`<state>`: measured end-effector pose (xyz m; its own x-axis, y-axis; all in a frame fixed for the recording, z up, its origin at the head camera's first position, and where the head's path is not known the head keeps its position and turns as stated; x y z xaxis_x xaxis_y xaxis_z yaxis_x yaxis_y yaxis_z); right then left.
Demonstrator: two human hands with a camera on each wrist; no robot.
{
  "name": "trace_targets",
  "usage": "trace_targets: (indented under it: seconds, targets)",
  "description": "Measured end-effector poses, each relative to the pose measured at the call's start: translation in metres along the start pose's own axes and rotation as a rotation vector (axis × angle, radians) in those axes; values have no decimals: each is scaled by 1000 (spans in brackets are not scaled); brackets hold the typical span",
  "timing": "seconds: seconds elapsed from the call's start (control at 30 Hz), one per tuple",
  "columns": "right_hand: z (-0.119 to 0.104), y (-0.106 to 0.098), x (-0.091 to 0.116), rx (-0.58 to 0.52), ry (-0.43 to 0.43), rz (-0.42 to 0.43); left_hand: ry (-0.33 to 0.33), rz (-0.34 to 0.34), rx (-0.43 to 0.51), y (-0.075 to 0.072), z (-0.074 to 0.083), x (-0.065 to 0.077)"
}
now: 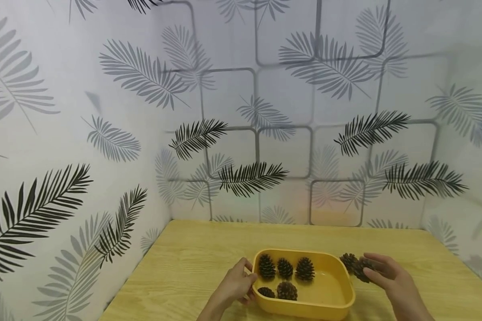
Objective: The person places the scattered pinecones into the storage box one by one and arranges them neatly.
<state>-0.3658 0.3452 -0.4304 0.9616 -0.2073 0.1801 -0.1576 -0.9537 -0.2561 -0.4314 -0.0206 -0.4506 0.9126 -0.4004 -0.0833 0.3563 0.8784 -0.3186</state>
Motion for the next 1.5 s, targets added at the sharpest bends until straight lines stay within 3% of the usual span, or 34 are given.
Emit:
trace_targets:
  seconds: [0.57, 0.97, 1.23, 1.5]
  targets:
    - [-22, 22, 4, -32, -85, -3, 9, 1, 4, 0, 0, 0]
    - [-28, 34, 6, -58, -98, -14, 6, 0, 18, 0, -2, 0]
    - [-22, 45, 6, -109, -48, -61, 4, -8, 22, 2, -4, 2]
    - [-26, 52, 7, -75, -66, -50, 23, -11, 2, -1, 0, 0]
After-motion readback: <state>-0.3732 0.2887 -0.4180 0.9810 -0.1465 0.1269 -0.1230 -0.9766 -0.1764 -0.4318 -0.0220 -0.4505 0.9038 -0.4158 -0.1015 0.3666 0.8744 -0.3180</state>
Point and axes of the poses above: each hand's wrist, its own x-axis away from the middle knuckle, its own y-axis out of the palm, z = x × y, the point moved 10 cm from there along -x, towards the middle knuckle, and after that the axes turned 10 degrees about y, right-handed, at the moved point
